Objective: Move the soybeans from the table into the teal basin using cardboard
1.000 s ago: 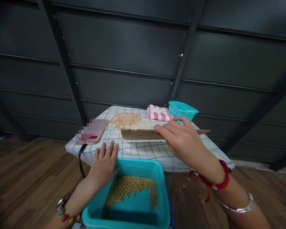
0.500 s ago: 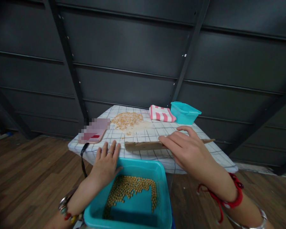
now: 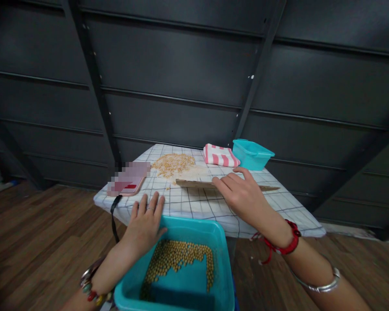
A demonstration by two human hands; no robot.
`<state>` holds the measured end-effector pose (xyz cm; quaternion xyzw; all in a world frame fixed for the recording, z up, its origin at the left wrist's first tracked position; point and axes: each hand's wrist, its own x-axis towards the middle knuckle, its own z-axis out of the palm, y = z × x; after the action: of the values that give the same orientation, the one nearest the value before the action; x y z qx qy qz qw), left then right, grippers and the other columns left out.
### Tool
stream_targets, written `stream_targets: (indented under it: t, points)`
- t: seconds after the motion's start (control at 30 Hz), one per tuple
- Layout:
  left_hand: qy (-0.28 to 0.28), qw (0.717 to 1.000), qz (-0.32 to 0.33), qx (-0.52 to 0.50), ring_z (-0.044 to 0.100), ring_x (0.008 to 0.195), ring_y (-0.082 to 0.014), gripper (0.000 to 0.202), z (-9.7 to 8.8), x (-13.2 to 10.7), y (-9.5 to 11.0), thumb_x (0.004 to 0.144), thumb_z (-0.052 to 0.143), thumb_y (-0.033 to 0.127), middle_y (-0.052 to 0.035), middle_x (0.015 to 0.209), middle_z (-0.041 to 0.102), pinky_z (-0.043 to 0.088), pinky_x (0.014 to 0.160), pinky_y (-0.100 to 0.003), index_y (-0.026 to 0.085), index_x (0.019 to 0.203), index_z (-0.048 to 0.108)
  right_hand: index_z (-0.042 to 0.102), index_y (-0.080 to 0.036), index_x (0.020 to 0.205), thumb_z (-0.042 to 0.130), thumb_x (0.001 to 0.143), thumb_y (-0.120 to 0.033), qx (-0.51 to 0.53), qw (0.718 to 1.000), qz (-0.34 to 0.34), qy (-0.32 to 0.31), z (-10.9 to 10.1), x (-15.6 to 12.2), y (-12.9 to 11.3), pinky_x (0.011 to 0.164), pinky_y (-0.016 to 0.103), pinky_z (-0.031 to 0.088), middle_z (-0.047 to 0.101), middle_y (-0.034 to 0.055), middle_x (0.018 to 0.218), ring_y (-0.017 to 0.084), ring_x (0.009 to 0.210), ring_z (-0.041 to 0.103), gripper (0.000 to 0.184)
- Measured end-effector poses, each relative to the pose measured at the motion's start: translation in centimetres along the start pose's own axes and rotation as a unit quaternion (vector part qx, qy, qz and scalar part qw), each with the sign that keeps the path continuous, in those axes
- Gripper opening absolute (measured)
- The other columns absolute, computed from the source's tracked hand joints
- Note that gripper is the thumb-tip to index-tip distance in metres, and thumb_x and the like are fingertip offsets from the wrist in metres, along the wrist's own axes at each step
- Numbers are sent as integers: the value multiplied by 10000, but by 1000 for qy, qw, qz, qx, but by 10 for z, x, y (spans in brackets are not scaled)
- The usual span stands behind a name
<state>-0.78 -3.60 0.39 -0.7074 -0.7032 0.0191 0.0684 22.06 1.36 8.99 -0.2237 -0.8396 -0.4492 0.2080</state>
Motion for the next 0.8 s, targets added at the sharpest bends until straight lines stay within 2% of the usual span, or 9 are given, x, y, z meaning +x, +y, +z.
stream_targets:
  t: [0.13, 0.23, 0.3, 0.4, 0.57, 0.67, 0.8]
  points:
    - [14, 1000, 2, 2, 220, 1314, -400, 712, 2, -1, -2, 756, 519, 289, -157, 1463, 235, 263, 1044, -560, 125, 1390, 238, 570, -120, 925, 426, 835, -30, 46, 999, 1, 15, -23, -2, 0, 805, 346, 375, 641, 31, 717, 137, 650, 536, 192]
    - [24, 1000, 4, 6, 248, 1305, -401, 702, 4, 0, -3, 752, 514, 286, -156, 1456, 257, 288, 1025, -566, 136, 1386, 255, 568, -113, 931, 396, 852, -35, 73, 997, -20, 3, -34, 1, -9, 816, 351, 380, 642, 34, 723, 137, 659, 540, 204]
    - [28, 1000, 6, 7, 247, 1306, -401, 699, 5, 0, -3, 752, 513, 284, -157, 1456, 260, 288, 1024, -569, 138, 1385, 258, 575, -112, 913, 373, 859, -36, 67, 997, -29, 4, -31, 4, -15, 804, 349, 381, 633, 29, 697, 138, 646, 532, 223]
    - [23, 1000, 4, 4, 229, 1312, -400, 709, 5, 0, -3, 750, 522, 290, -160, 1459, 250, 270, 1036, -566, 131, 1386, 253, 592, -118, 877, 367, 852, -35, 30, 999, -27, 13, -16, 8, -21, 782, 345, 373, 605, 20, 645, 147, 631, 512, 242]
    - [11, 1000, 1, 4, 226, 1314, -395, 714, 3, 0, -2, 749, 531, 293, -157, 1459, 243, 268, 1044, -553, 126, 1386, 253, 606, -129, 862, 369, 841, -35, -24, 1000, -16, -4, 10, 8, -11, 772, 335, 352, 619, 27, 656, 149, 630, 503, 256]
    - [13, 1000, 1, 9, 242, 1309, -393, 703, 3, 0, -2, 752, 526, 293, -148, 1457, 252, 280, 1035, -559, 136, 1384, 262, 600, -121, 888, 388, 838, -35, -33, 999, 0, 2, 11, 5, -3, 775, 334, 344, 637, 36, 691, 146, 636, 512, 234]
    - [16, 1000, 3, 3, 230, 1312, -395, 707, 4, 0, -2, 752, 529, 288, -152, 1459, 245, 266, 1044, -556, 132, 1385, 257, 589, -125, 919, 444, 839, -63, -37, 999, 24, 16, 2, 5, -1, 784, 332, 342, 639, 29, 696, 146, 647, 517, 177]
